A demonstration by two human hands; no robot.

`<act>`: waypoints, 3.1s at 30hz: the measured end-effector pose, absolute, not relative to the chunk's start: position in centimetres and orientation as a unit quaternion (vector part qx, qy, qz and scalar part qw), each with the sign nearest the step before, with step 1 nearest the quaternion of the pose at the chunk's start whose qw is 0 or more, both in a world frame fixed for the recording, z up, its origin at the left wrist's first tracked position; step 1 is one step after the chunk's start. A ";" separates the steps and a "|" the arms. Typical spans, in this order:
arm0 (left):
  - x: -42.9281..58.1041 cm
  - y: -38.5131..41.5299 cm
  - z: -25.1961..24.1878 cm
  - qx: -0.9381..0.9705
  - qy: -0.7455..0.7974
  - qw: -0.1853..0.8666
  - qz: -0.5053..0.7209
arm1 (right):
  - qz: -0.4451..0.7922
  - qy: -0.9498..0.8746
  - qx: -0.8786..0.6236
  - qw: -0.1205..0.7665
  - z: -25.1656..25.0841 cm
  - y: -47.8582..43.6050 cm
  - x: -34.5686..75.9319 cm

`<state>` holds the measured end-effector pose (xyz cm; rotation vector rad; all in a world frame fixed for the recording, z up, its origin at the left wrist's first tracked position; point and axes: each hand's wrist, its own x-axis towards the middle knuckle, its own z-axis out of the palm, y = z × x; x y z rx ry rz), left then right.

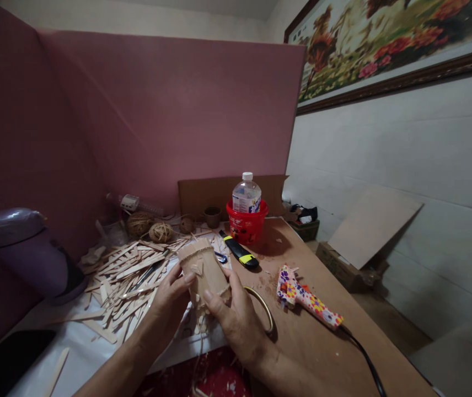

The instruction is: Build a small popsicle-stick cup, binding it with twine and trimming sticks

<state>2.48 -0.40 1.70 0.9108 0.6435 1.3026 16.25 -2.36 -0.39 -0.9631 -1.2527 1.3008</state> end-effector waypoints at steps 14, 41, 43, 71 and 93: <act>2.5 -0.6 2.5 0.389 0.319 0.655 0.564 | 0.449 -0.582 -0.447 0.509 -0.1 -2.5 16.2; 2.2 -0.3 1.4 0.566 0.415 0.538 0.466 | 0.015 -0.748 -0.410 0.522 0.6 -2.4 17.5; 2.2 -0.3 1.3 0.568 0.419 0.533 0.467 | 0.015 -0.748 -0.409 0.523 0.7 -2.4 17.4; 2.4 -0.7 1.6 0.630 0.492 0.397 0.451 | -0.009 -0.762 -0.410 0.501 -0.4 -1.8 17.5; 3.0 -0.5 1.9 0.572 0.514 0.437 0.467 | 0.017 -0.747 -0.394 0.535 -0.2 -2.0 17.6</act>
